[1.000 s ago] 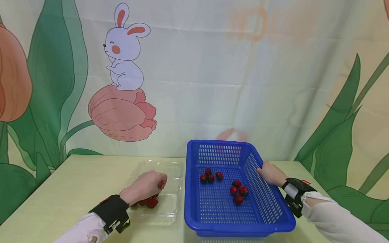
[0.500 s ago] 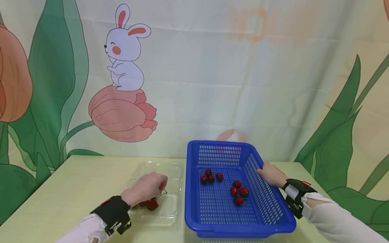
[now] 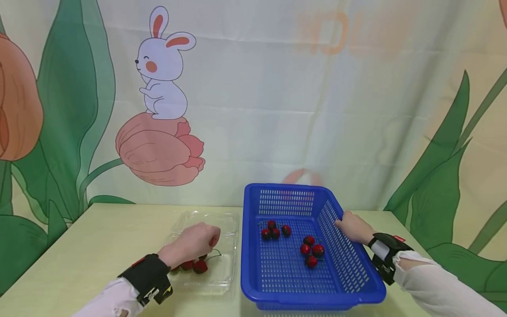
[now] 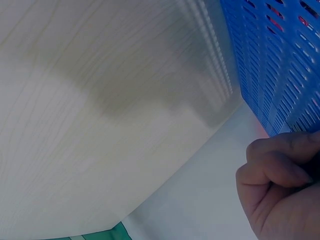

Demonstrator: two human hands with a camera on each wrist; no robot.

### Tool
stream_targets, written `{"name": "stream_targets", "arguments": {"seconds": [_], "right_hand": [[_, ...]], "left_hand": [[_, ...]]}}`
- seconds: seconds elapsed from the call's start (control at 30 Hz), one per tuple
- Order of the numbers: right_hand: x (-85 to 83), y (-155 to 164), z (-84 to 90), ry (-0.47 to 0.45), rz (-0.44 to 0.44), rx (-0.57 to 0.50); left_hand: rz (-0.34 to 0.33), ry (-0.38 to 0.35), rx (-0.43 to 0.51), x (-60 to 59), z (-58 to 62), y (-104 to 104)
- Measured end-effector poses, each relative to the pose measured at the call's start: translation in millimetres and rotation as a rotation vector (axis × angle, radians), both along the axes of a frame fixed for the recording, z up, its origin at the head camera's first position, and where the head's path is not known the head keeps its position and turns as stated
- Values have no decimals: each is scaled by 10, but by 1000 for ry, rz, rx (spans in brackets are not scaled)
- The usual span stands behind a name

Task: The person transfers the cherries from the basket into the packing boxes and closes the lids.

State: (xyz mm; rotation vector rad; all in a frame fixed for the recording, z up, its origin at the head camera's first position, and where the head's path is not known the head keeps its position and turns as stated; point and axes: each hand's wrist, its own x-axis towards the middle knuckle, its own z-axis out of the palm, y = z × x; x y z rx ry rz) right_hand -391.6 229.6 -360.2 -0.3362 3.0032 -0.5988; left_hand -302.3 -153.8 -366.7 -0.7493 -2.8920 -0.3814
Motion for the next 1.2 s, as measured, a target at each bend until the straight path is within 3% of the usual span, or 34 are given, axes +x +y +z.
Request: {"name": "stream_targets", "arguments": {"seconds": [0.27,0.8,1.2], "right_hand": [[6,0,-2,2,5,-11],[18,-1,20,0,8,-10],[12,8,17,20,16,12]], "left_hand": [[-2,34,-11,5,45,22],[13,127,69,-16,219,162],[8,161,103,20,483,382]]}}
